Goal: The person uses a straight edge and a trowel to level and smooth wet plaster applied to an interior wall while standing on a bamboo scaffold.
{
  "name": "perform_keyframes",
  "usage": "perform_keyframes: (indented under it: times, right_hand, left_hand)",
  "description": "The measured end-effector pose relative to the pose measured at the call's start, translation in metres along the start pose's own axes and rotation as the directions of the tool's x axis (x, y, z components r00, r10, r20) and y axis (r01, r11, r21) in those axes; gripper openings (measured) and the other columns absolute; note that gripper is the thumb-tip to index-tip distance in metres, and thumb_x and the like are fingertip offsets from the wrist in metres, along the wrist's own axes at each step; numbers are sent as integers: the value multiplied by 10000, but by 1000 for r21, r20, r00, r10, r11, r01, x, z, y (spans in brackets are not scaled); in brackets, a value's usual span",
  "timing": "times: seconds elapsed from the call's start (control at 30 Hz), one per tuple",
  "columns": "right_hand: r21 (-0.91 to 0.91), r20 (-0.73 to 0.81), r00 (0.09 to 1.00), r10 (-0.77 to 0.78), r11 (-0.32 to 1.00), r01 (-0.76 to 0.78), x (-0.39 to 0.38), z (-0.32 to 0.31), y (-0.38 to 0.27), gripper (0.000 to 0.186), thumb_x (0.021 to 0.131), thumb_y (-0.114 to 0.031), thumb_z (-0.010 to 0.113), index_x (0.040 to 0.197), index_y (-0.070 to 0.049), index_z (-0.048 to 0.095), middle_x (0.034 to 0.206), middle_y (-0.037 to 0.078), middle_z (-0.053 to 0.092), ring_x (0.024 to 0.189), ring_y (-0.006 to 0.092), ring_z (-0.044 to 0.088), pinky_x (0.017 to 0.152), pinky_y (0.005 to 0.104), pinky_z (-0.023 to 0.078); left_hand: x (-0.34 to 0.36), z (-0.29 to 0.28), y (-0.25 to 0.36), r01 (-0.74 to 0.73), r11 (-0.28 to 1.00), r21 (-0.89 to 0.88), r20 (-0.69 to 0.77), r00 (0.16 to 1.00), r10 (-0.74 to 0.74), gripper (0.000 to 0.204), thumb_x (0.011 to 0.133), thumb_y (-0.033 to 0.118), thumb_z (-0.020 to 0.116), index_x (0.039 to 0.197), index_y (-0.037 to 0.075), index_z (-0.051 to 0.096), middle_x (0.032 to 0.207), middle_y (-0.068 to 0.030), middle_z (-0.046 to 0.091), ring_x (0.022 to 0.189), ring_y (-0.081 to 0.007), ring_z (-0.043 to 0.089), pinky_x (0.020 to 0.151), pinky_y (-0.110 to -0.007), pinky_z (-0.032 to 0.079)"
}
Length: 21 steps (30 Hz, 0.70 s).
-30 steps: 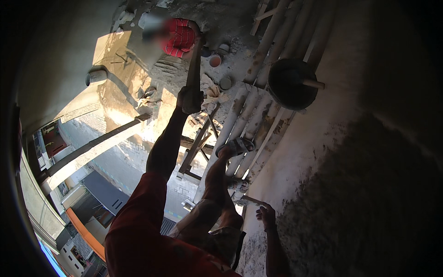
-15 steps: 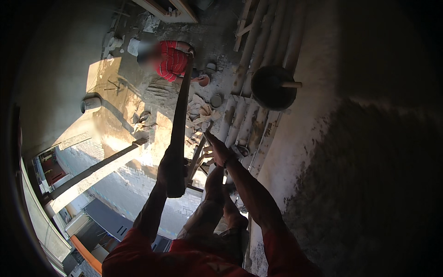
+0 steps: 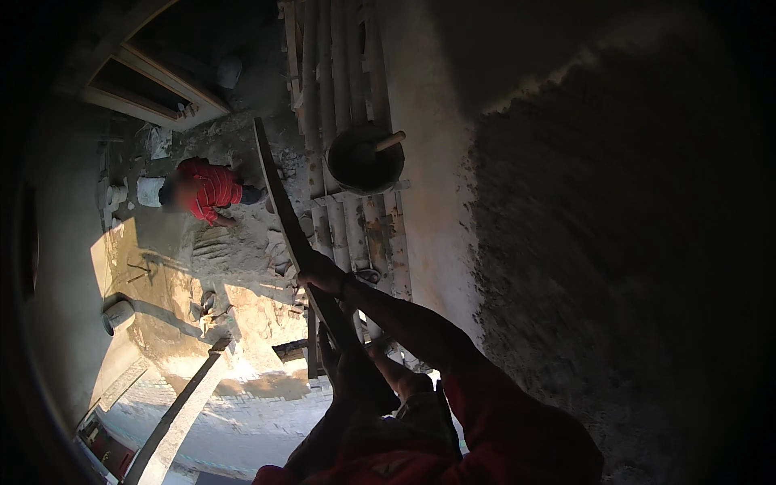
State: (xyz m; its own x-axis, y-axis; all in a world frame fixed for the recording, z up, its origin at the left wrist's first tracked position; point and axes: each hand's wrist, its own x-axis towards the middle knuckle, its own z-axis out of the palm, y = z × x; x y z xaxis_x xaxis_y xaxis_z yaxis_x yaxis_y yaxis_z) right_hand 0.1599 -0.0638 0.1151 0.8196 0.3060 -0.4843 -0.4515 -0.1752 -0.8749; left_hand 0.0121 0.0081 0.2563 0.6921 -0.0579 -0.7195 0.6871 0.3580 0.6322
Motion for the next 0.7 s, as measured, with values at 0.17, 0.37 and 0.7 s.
perform_keyframes:
  times: [0.17,0.37,0.7]
  right_hand:
    - [-71,-20,992,-121,990,120,-49,-57,-33,712,561,-164,642,1201,5,379,1076,176,484,1002,249,477,875,352,375]
    - [55,-74,978,-193,979,197,-160,-102,-20,782,584,-174,656,1268,-10,313,1130,190,472,1008,244,489,866,344,398]
    - [208,47,997,62,976,-71,-314,-69,15,689,650,-258,660,1224,-13,369,1046,176,521,966,263,520,842,373,410]
  left_hand:
    - [39,-28,-66,-135,970,201,236,968,86,722,835,356,477,1361,83,65,1308,-151,283,1131,-233,376,927,-390,333]
    - [200,3,35,22,997,-73,306,952,2,655,872,515,324,1370,151,102,1283,-164,359,1066,-356,462,885,-476,396]
    - [251,104,86,402,814,-420,854,478,205,569,826,563,391,1134,93,476,981,-154,555,848,-338,555,734,-465,468]
